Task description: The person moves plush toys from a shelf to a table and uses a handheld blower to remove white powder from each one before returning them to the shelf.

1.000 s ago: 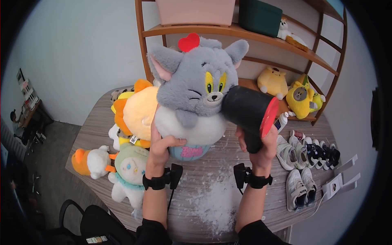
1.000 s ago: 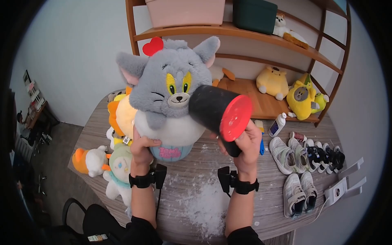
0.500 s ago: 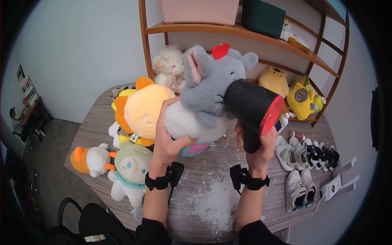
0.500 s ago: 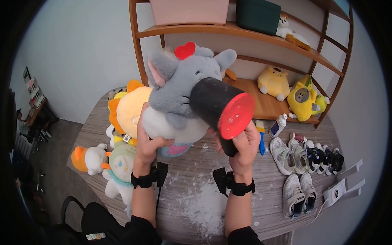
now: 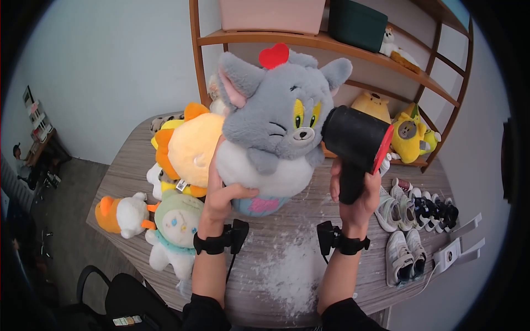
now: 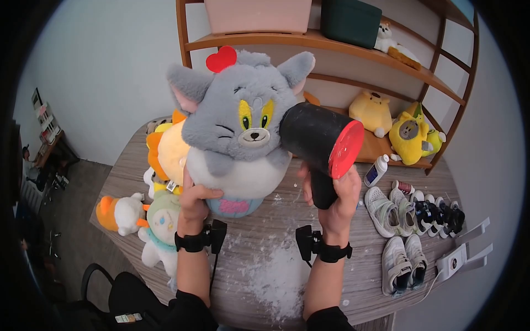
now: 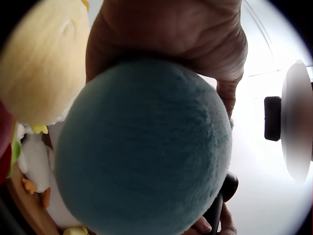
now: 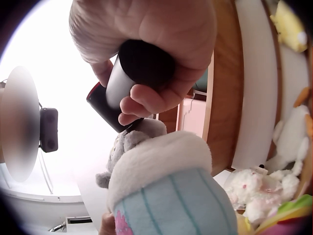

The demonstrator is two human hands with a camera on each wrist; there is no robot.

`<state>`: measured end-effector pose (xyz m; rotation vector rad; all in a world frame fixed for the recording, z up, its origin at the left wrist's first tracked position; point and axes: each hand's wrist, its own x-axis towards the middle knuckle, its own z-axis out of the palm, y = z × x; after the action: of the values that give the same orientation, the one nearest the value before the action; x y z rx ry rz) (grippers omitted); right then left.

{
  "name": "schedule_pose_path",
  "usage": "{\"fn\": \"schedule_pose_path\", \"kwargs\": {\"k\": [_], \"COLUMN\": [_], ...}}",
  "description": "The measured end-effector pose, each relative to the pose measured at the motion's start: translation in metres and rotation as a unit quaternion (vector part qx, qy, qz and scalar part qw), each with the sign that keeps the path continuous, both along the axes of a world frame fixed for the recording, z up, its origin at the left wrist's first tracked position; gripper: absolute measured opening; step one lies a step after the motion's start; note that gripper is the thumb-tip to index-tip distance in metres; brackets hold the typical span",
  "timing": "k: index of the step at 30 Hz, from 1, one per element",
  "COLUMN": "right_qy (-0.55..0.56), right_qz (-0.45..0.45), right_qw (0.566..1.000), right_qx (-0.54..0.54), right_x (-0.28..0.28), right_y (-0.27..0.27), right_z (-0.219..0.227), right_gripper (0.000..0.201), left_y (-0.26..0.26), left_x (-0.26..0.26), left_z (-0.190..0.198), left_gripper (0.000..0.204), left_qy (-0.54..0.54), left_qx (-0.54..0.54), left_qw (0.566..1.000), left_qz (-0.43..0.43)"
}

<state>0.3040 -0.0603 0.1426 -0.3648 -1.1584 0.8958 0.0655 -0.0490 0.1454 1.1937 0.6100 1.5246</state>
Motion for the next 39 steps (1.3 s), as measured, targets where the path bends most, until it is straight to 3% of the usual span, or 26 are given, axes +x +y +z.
{"fn": "schedule_pose_path", "kwargs": {"k": [5,14,22,25,39], "right_qy": [0.016,0.087,0.078,0.115,0.086], "right_qz": [0.028,0.046,0.099,0.067,0.185], "right_qw": [0.999,0.995,0.992,0.991,0.979], "right_qx": [-0.007,-0.008,0.019,-0.019,-0.021], "right_x": [0.002,0.002,0.008,-0.002,0.007], "right_y": [0.001,0.0,0.002,-0.002,0.004], "right_z": [-0.005,-0.003,-0.006,0.001,-0.015], "right_gripper": [0.062,0.059,0.061,0.062,0.053], "left_y": [0.001,0.019,0.011,0.014,0.028], "left_x": [-0.003,-0.014,-0.017,-0.026,-0.027], "left_z": [-0.012,-0.054,-0.046,-0.058,-0.089], "left_gripper": [0.096,0.096,0.098,0.093,0.079], "left_qy": [-0.006,-0.056,-0.063,-0.084,-0.203], "left_qx": [-0.027,-0.023,-0.067,-0.072,-0.034], "left_qw": [1.0,0.995,0.991,0.986,0.96], "left_qz": [-0.001,-0.081,-0.094,-0.124,-0.19]}}
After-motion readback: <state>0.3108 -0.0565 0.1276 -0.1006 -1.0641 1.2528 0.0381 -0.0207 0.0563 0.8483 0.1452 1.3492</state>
